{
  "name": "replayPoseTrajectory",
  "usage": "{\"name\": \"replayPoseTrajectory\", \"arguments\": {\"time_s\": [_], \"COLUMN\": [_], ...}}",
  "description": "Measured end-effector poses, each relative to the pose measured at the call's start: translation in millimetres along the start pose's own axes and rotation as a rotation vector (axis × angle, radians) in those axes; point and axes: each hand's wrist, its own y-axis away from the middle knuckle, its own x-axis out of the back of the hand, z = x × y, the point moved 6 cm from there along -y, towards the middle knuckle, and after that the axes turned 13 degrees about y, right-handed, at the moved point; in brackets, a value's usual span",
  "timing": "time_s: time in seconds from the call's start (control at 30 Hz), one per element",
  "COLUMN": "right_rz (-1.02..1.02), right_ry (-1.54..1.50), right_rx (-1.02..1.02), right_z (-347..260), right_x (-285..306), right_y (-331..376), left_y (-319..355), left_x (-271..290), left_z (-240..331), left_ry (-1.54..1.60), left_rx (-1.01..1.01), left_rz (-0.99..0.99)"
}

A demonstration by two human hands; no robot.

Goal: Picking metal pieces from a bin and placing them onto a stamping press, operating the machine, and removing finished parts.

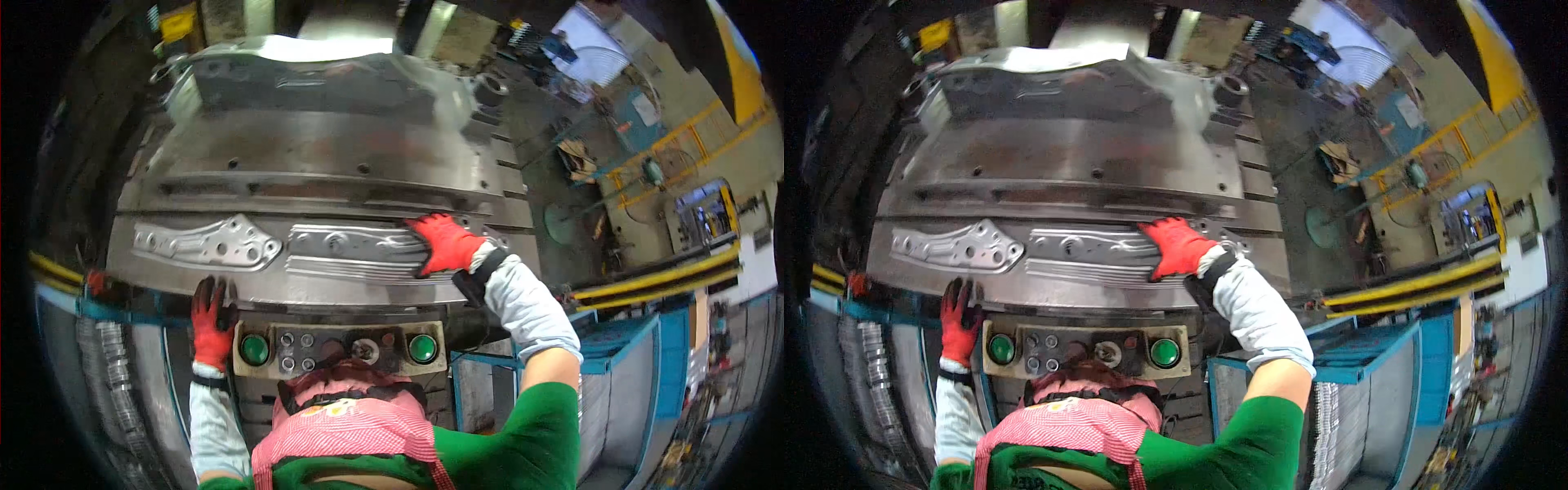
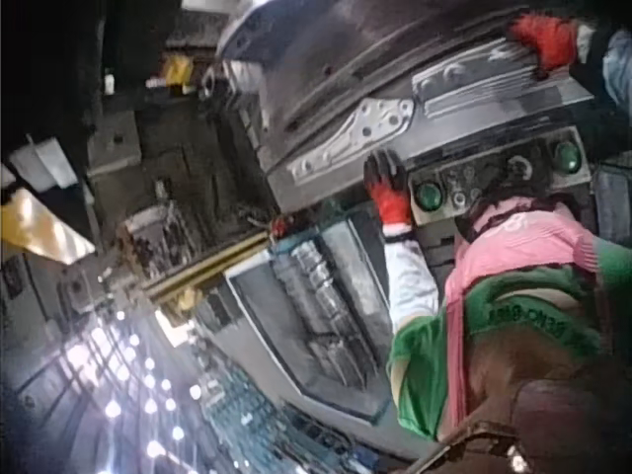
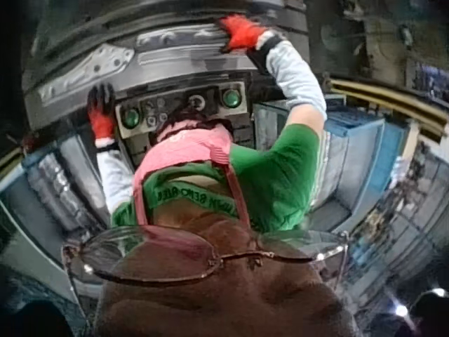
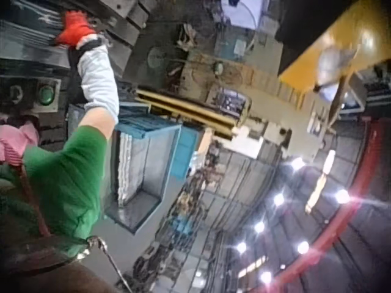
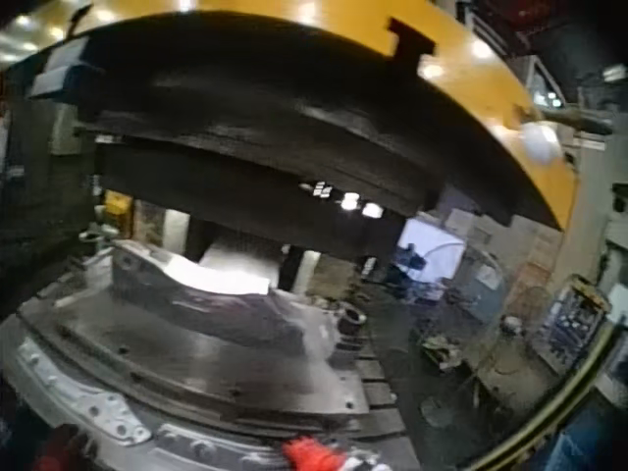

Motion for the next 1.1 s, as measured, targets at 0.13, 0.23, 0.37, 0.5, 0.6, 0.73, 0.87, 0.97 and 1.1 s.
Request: {"name": "replayPoseTrajectory", "arguments": {"time_s": [0.13,0.23,0.37,0.5,0.6,0.73,0.87,0.97,1.1], "right_rz": [0.341,0.431,0.691,0.821,0.806,0.69,0.611,0.824,0.747], "right_ry": [0.113,0.315,0.357,0.441,0.512,0.619,0.674,0.842,0.92], "right_rx": [0.058,-0.072,-0.055,-0.153,-0.216,-0.256,-0.24,-0.266,-0.379], "right_z": [-55,-51,-51,-34,-27,-28,-30,-17,-14], "right_x": [57,96,156,179,189,169,166,160,159], "right_y": [8,11,-68,-172,-219,-265,-259,-271,-264], "left_y": [50,52,42,57,94,170,177,179,154], "left_x": [24,18,29,29,36,18,1,-17,-51], "left_z": [-15,-30,-18,-37,-47,-85,-83,-100,-112], "left_ry": [-0.073,-0.174,-0.117,-0.125,-0.123,-0.188,-0.14,0.023,0.263], "left_rx": [0.206,0.225,0.187,0.231,0.327,0.544,0.576,0.604,0.874], "left_rz": [-0.005,-0.01,0.019,0.053,0.059,0.011,-0.032,0.035,-0.077]}}
